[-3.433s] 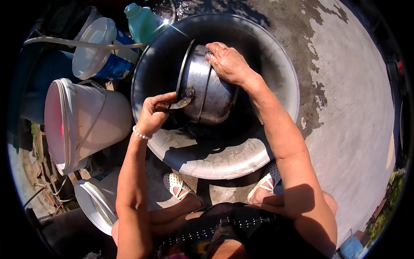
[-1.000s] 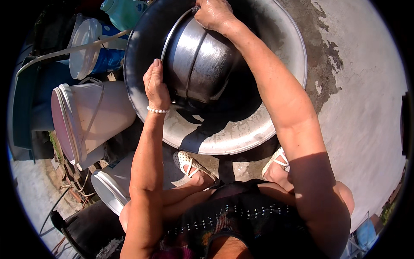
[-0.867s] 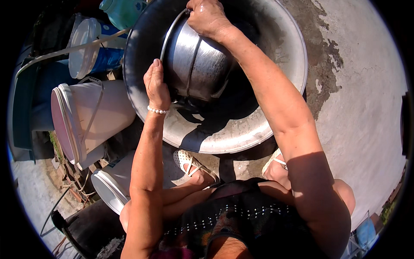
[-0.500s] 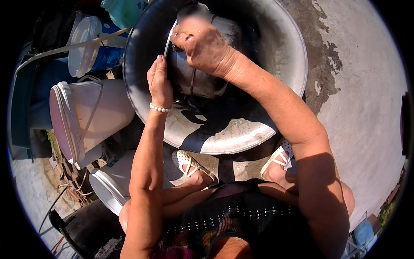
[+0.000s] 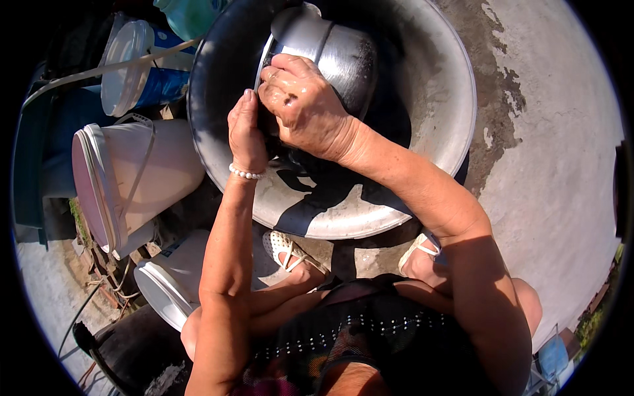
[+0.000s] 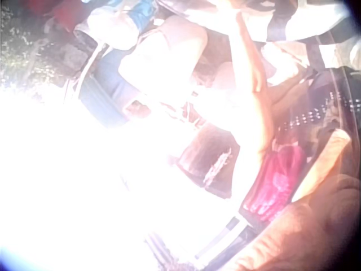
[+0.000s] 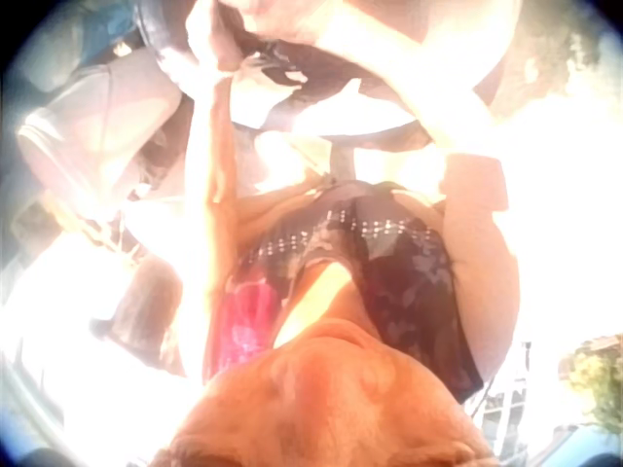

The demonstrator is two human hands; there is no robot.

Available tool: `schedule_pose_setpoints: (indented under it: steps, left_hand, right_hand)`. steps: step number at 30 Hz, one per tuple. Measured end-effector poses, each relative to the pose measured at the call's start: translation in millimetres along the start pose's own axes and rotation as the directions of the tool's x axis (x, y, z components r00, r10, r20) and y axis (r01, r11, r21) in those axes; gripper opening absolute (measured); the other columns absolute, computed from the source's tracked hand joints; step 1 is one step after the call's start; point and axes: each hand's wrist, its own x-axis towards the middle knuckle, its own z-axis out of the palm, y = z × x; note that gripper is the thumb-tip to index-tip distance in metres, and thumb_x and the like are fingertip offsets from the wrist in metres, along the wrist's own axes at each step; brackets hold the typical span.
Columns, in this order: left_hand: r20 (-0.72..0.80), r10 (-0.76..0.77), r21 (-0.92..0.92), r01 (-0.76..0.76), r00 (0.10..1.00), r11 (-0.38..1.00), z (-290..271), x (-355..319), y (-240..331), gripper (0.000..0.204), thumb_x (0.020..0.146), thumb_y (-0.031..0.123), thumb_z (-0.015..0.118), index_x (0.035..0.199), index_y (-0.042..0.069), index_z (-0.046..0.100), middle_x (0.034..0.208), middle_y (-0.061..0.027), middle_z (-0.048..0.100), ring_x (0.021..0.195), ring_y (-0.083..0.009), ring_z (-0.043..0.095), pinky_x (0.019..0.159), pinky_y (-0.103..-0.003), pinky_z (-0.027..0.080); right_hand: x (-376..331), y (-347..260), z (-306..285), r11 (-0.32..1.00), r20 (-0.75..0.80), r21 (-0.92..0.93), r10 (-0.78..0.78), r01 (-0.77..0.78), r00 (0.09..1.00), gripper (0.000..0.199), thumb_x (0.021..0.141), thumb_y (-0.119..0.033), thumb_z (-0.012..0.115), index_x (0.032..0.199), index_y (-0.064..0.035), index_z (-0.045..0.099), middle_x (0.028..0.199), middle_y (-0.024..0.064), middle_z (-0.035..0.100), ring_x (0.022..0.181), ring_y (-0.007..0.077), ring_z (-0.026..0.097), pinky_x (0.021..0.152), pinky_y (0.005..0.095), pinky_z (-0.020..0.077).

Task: The person carries a metal pot and lid outside, then squats to wash them in a large basin using water from a bucket and a red scoop. The person scrubs the pot's interior and exterior with a dark scrubber and rinses the lid and pot repeatedly.

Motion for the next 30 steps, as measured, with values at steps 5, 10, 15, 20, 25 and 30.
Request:
schedule_pose_setpoints:
  steps: [5, 10, 15, 20, 25, 30]
  left_hand:
    - [0.189, -0.028, -0.164, 0.06, 0.982, 0.985, -34, 3, -19, 0.027, 0.095, 0.027, 0.041, 0.081, 0.009, 0.056, 0.076, 0.0005, 0.055, 0.07, -0.009, 0.052, 0.068, -0.025, 0.044]
    - [0.016, -0.013, -0.083, 0.014, 1.0, 0.996, -35, -9, -26, 0.029, 0.093, 0.027, 0.046, 0.097, 0.001, 0.058, 0.092, -0.0038, 0.058, 0.085, -0.0103, 0.052, 0.08, -0.025, 0.042]
    - [-0.027, 0.071, 0.055, -0.069, 0.997, 0.996, -40, -5, -33, 0.029, 0.093, 0.028, 0.047, 0.093, 0.001, 0.059, 0.089, -0.0016, 0.056, 0.084, -0.0098, 0.05, 0.083, -0.025, 0.039]
    - [0.094, 0.066, -0.041, -0.063, 0.993, 0.997, -47, -3, -35, 0.029, 0.093, 0.029, 0.047, 0.072, 0.008, 0.05, 0.069, 0.0058, 0.043, 0.066, -0.0061, 0.037, 0.064, -0.024, 0.033]
    - [0.03, 0.095, -0.08, -0.092, 0.995, 0.993, -34, -15, -38, 0.03, 0.094, 0.029, 0.044, 0.074, 0.008, 0.053, 0.071, 0.0048, 0.047, 0.068, -0.0068, 0.042, 0.066, -0.023, 0.037]
    - [0.077, 0.152, 0.078, -0.158, 0.985, 0.984, -55, -8, -46, 0.032, 0.095, 0.03, 0.042, 0.074, 0.007, 0.053, 0.071, 0.0047, 0.047, 0.067, -0.007, 0.042, 0.064, -0.022, 0.035]
  right_hand:
    - [-34, -23, 0, 0.977, 0.281, -0.008, -0.201, 0.212, 0.938, 0.013, 0.07, -0.009, 0.055, 0.079, -0.0017, 0.061, 0.09, 0.0099, 0.058, 0.095, 0.0247, 0.052, 0.087, 0.0345, 0.0432]
    - [-5, 13, -24, 0.963, 0.222, -0.269, 0.092, -0.03, 0.971, 0.023, 0.066, -0.014, 0.057, 0.088, -0.0057, 0.06, 0.097, 0.0127, 0.055, 0.095, 0.026, 0.052, 0.081, 0.0347, 0.0436]
    - [-4, 62, -43, 0.802, 0.083, -0.347, 0.542, -0.486, 0.836, 0.03, 0.068, -0.015, 0.056, 0.093, 0.0021, 0.058, 0.091, 0.0175, 0.054, 0.088, 0.0278, 0.048, 0.079, 0.0377, 0.0403]
    - [-47, -8, -27, 0.966, 0.238, -0.253, 0.017, 0.045, 0.971, 0.028, 0.063, -0.02, 0.061, 0.088, -0.0084, 0.057, 0.097, 0.0105, 0.047, 0.09, 0.0239, 0.045, 0.081, 0.0362, 0.0351]
    - [-19, 84, -43, 0.848, 0.071, -0.219, 0.507, -0.482, 0.859, 0.025, 0.068, -0.018, 0.054, 0.087, -0.0018, 0.053, 0.094, 0.0145, 0.05, 0.087, 0.0282, 0.047, 0.079, 0.0405, 0.0401]
    - [-16, 25, -24, 0.903, 0.087, -0.295, 0.352, -0.313, 0.932, 0.025, 0.067, -0.017, 0.056, 0.087, -0.0035, 0.054, 0.095, 0.0123, 0.049, 0.087, 0.0273, 0.047, 0.078, 0.0388, 0.0373]
